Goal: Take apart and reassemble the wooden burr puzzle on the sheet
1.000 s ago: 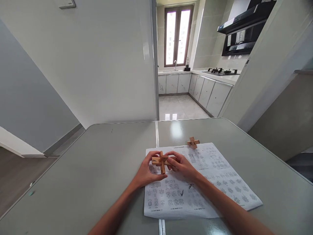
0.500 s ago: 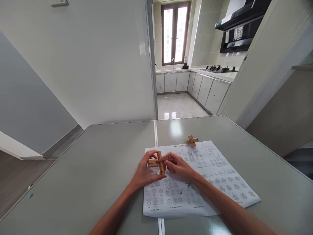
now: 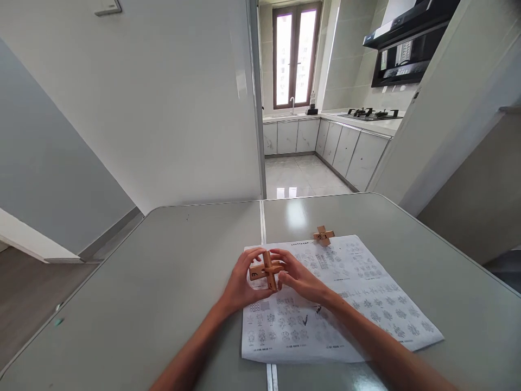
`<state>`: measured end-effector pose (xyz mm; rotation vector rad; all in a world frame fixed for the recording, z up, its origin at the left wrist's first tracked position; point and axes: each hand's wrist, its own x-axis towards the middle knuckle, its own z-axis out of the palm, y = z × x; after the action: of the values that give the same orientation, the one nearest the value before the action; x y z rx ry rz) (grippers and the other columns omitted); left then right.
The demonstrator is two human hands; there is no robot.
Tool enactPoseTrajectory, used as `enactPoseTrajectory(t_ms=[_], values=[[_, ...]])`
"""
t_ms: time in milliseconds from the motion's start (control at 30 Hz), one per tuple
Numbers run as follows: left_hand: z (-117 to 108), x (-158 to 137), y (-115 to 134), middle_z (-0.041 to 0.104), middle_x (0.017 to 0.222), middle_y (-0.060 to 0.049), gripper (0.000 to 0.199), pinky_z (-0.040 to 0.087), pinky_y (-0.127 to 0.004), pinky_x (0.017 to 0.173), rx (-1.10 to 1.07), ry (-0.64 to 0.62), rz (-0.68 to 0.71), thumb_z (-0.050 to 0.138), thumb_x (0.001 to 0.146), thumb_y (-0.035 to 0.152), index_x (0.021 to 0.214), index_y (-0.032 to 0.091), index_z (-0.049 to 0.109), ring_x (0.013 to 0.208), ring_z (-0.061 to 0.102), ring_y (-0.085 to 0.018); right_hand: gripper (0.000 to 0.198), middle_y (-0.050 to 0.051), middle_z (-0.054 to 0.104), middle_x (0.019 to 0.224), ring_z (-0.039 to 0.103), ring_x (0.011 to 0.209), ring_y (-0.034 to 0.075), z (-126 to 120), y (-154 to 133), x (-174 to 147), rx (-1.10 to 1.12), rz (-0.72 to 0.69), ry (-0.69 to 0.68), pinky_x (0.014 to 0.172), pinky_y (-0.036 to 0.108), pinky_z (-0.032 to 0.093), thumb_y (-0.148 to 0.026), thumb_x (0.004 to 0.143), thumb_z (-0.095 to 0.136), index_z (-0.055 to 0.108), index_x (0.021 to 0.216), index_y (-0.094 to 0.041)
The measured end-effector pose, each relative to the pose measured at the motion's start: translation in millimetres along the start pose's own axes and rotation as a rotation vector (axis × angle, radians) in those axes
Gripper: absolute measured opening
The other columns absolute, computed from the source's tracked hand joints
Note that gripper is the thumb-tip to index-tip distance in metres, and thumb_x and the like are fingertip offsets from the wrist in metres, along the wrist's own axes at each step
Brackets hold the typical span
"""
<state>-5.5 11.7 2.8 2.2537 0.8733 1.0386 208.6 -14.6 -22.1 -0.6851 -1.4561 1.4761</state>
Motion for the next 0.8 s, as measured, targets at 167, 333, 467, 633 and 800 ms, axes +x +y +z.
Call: enactPoseTrajectory(t_ms=[167,333,467,633,800], values=[[3,-2,2,0.056,0.139,-0.009,0.085,0.048,-0.048,0.106,0.034,0.0,0.046,0.089,0.07,0.031,0.142,0.032,0.046,0.128,0.054,-0.031,0.061,0.011,0.07,0.121,0.068,0.109,0.027,0,-5,0,0.11,0.046,-0.026,0.087,0.042,0.057,-0.059,0.091,0.07,0.054,0.139,-0.026],[4,-4,-1,0.056,0.14,-0.01,0.087,0.047,-0.048,0.106,0.062,-0.065,0.064,0.087,0.068,0.024,0.144,0.032,0.045,0.127,0.054,-0.032,0.055,0.012,0.071,0.126,0.065,0.122,0.03,-2,-8,-1,0.231,0.104,0.038,0.107,0.051,0.046,-0.05,0.087,0.078,0.059,0.133,-0.025],[8,-4,2,0.057,0.139,-0.009,0.088,0.042,-0.051,0.111,0.077,-0.103,0.114,0.088,0.066,0.025,0.143,0.033,0.047,0.131,0.05,-0.035,0.057,0.013,0.072,0.123,0.068,0.115,0.031,-3,-5,-1,0.348,0.126,0.146,0.101,0.051,0.051,-0.046,0.084,0.081,0.059,0.132,-0.025],[9,-5,3,0.045,0.147,-0.012,0.092,0.041,-0.054,0.112,0.072,-0.119,0.042,0.09,0.062,0.029,0.143,0.033,0.047,0.138,0.041,-0.038,0.06,0.013,0.073,0.124,0.068,0.114,0.03,-2,2,0,0.389,0.139,0.172,0.099,0.049,0.051,-0.047,0.082,0.083,0.06,0.133,-0.026],[9,-6,0,0.049,0.141,-0.01,0.091,0.044,-0.051,0.11,0.036,-0.105,0.045,0.088,0.061,0.021,0.141,0.033,0.047,0.131,0.047,-0.035,0.058,0.013,0.074,0.12,0.069,0.116,0.03,-2,6,2,0.438,0.136,0.112,0.104,0.052,0.048,-0.054,0.087,0.076,0.061,0.136,-0.025]])
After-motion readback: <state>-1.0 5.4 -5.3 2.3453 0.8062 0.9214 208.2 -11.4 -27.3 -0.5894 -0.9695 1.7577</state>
